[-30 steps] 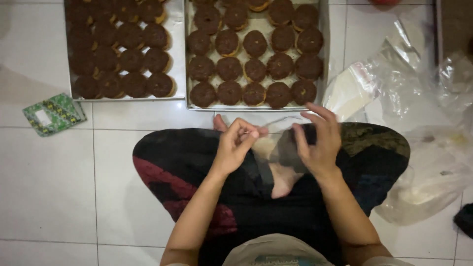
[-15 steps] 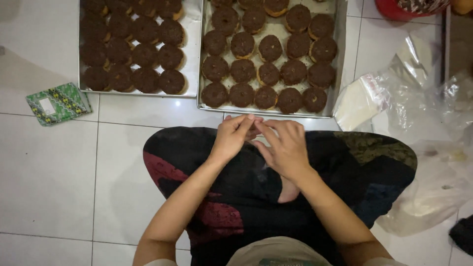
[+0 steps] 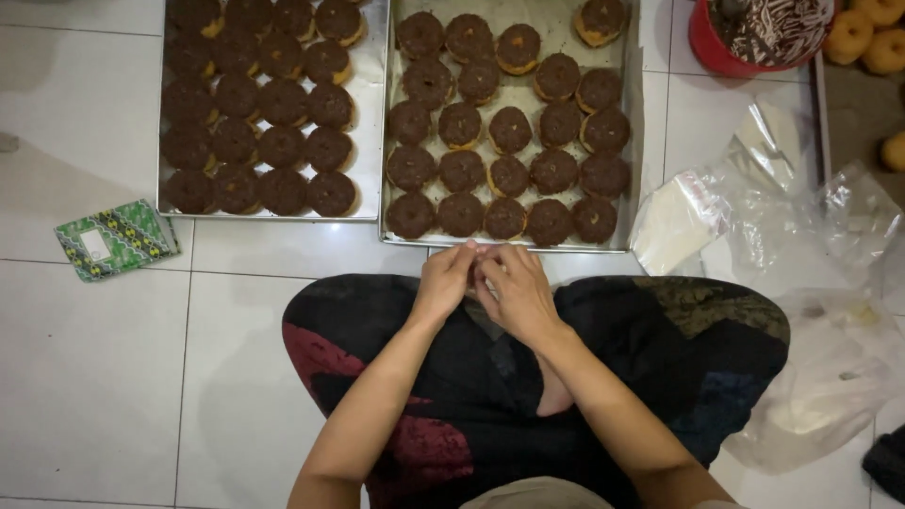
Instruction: The person picks up individual chocolate-frosted and plain donuts from metal trays and places each one into a clear plastic bag, سپس folding the bag closed.
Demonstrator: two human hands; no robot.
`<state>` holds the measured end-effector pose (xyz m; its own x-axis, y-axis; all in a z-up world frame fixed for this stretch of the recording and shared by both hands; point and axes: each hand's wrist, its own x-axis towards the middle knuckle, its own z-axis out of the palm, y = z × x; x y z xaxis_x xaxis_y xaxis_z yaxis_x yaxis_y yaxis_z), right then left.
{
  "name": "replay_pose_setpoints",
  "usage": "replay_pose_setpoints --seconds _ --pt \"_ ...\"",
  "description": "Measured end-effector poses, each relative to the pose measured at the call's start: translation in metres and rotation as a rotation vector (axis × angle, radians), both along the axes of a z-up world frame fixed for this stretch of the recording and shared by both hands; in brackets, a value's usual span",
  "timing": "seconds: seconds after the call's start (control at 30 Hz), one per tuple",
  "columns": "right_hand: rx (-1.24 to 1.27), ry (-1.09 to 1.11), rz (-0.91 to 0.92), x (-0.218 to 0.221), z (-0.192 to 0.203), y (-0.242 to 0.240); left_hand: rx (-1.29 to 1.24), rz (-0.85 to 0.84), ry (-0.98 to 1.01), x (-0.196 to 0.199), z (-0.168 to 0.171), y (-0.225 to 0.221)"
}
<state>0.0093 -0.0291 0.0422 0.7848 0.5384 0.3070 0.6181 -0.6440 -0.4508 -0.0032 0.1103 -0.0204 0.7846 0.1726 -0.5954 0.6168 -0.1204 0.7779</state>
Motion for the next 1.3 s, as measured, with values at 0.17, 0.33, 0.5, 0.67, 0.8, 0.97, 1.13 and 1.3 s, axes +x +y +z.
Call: replay_pose_setpoints --seconds 0.17,0.33,0.5,0.67,0.8,0.97,1.13,1.3 --pt "0.095 0.051 0.004 0.004 -0.001 0.0 0.067 -0.043 -0.057 0.004 0.005 0.0" --pt "0.047 0.019 -0.011 0.013 -0.006 -0.004 0.0 0.012 -0.062 0.004 0.014 -0.007" --pt "0.101 0.061 0.053 0.02 -0.014 -0.012 -0.003 0.0 -0.103 0.002 -0.008 -0.001" --pt "0.112 0.137 0.017 0.024 -0.014 -0.02 -0.355 0.262 -0.128 0.005 0.009 -0.005" --pt "0.141 0.061 -0.01 0.025 -0.036 -0.027 -0.423 0.269 -0.1 0.004 0.003 -0.004" --pt "0.271 0.205 -0.136 0.026 -0.027 -0.025 -0.412 0.141 -0.266 0.001 0.005 0.001" --pt "0.756 0.897 -0.168 0.032 -0.032 -0.038 -0.323 0.137 -0.345 0.002 0.004 0.004" --pt "1.156 1.357 -0.2 0.026 -0.033 -0.041 -0.24 0.18 -0.348 0.003 -0.006 0.001"
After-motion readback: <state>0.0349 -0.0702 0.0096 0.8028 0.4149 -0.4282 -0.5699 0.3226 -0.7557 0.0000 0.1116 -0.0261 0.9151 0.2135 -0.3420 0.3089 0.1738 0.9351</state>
